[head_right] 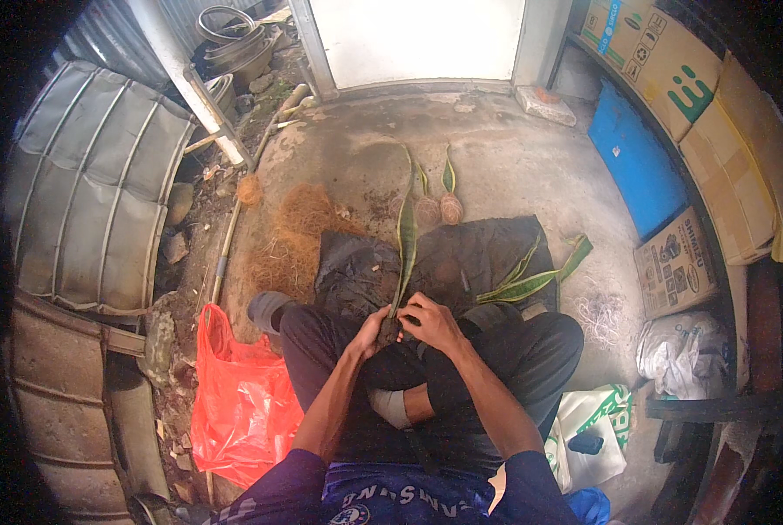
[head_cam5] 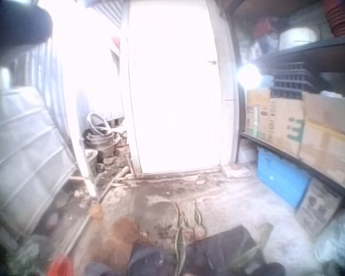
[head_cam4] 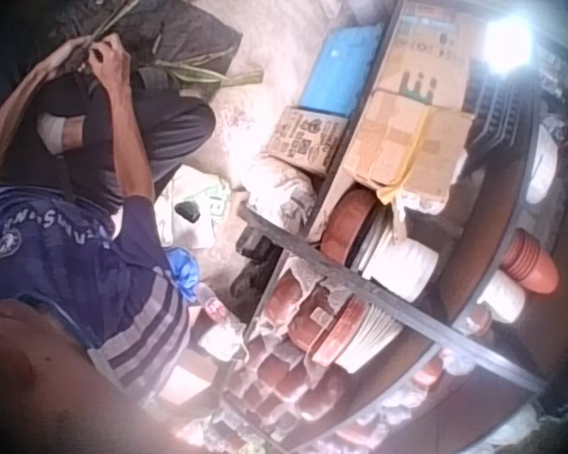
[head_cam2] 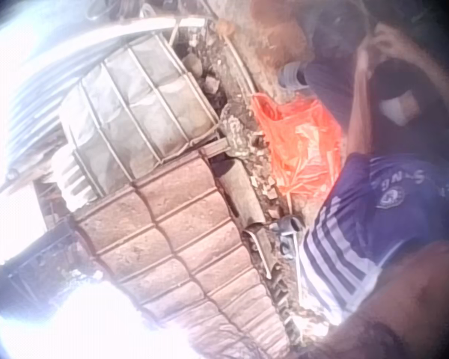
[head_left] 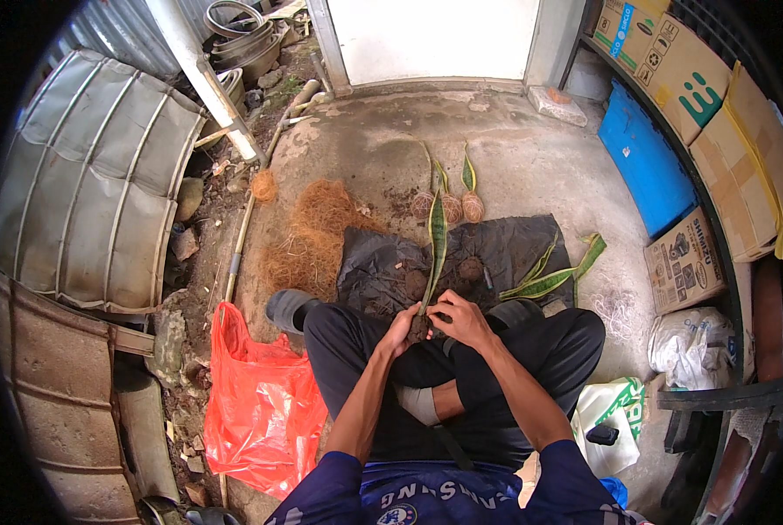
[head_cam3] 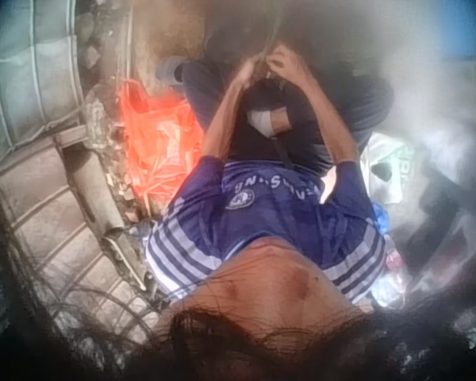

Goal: The person sits on the floor and wraps a long-leafed plant's root ball with soil and fibrous material by hand. They repeatedly add and press soil around the roots, occasionally lifting the plant to inspect the base.

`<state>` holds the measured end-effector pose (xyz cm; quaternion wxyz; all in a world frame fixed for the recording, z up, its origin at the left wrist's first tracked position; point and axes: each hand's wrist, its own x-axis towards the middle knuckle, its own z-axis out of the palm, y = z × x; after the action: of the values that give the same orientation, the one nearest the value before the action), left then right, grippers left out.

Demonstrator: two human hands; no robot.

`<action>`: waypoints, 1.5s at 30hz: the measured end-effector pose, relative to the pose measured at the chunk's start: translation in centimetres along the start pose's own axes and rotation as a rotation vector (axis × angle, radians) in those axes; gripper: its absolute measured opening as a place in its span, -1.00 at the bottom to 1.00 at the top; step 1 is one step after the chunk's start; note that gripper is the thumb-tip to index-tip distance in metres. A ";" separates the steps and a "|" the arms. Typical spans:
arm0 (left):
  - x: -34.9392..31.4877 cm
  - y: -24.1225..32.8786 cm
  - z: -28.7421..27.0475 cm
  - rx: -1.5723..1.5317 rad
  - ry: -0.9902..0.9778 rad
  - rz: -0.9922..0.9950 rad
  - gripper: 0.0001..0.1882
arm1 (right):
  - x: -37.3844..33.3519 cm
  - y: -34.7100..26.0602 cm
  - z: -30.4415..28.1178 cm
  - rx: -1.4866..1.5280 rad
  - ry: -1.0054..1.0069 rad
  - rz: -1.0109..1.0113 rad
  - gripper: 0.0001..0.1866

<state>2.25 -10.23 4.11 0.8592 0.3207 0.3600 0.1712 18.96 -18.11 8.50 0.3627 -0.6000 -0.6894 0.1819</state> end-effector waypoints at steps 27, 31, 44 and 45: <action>-0.2 0.2 0.2 0.015 0.021 0.000 -0.50 | 0.5 1.0 -0.6 0.185 0.109 0.183 -0.88; 0.0 0.1 -0.2 -0.034 0.031 0.012 -0.48 | 0.6 1.0 -0.8 0.157 0.121 0.204 -0.87; 0.1 0.2 0.1 -0.051 0.067 0.012 -0.47 | 0.4 2.6 -0.3 0.113 0.197 0.299 -0.85; 0.0 0.2 0.1 -0.053 0.070 0.012 -0.47 | 0.5 2.5 -0.2 0.148 0.243 0.284 -0.84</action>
<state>2.35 -10.10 4.32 0.8532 0.2938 0.3833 0.1970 20.84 -17.12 7.04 0.4572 -0.6804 -0.5336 0.2078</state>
